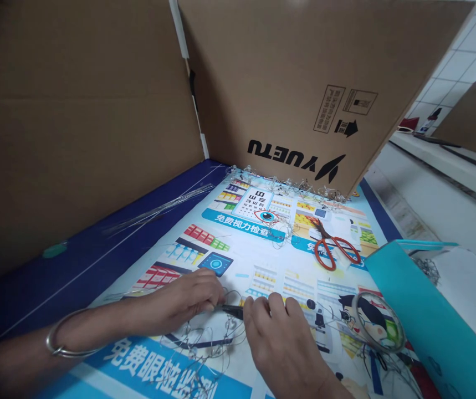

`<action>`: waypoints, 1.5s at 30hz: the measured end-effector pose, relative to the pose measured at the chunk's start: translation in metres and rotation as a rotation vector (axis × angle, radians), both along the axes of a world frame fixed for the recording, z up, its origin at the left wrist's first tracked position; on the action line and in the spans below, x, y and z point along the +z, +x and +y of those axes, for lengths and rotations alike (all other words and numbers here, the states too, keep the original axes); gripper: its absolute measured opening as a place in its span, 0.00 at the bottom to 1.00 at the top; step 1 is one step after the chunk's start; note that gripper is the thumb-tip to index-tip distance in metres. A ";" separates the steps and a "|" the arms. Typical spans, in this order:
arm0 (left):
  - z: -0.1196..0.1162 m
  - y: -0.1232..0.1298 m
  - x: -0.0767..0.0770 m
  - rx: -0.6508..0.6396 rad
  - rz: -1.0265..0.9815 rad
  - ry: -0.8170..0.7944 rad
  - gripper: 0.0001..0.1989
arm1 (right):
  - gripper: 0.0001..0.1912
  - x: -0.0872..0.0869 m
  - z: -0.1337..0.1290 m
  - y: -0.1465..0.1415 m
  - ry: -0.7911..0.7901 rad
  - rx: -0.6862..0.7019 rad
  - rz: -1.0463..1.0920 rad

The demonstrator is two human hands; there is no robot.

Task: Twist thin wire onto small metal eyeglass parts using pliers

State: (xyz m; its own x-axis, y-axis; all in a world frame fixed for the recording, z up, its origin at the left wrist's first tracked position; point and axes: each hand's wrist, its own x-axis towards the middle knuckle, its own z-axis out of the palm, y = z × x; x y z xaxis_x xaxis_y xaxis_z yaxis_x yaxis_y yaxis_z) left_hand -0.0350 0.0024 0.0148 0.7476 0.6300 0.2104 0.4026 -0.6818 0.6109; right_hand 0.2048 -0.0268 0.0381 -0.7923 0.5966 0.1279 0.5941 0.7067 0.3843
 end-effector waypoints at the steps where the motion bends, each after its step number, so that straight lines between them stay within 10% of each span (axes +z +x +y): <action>1: 0.000 0.000 0.000 -0.001 0.005 -0.002 0.05 | 0.23 0.000 0.000 0.000 -0.008 -0.004 -0.008; 26: -0.002 0.000 0.001 -0.055 -0.006 0.117 0.07 | 0.09 -0.005 0.010 0.006 -0.256 -0.146 0.277; 45: -0.005 0.001 -0.001 -0.076 0.117 0.264 0.08 | 0.09 0.014 -0.005 -0.016 -0.058 -0.072 0.060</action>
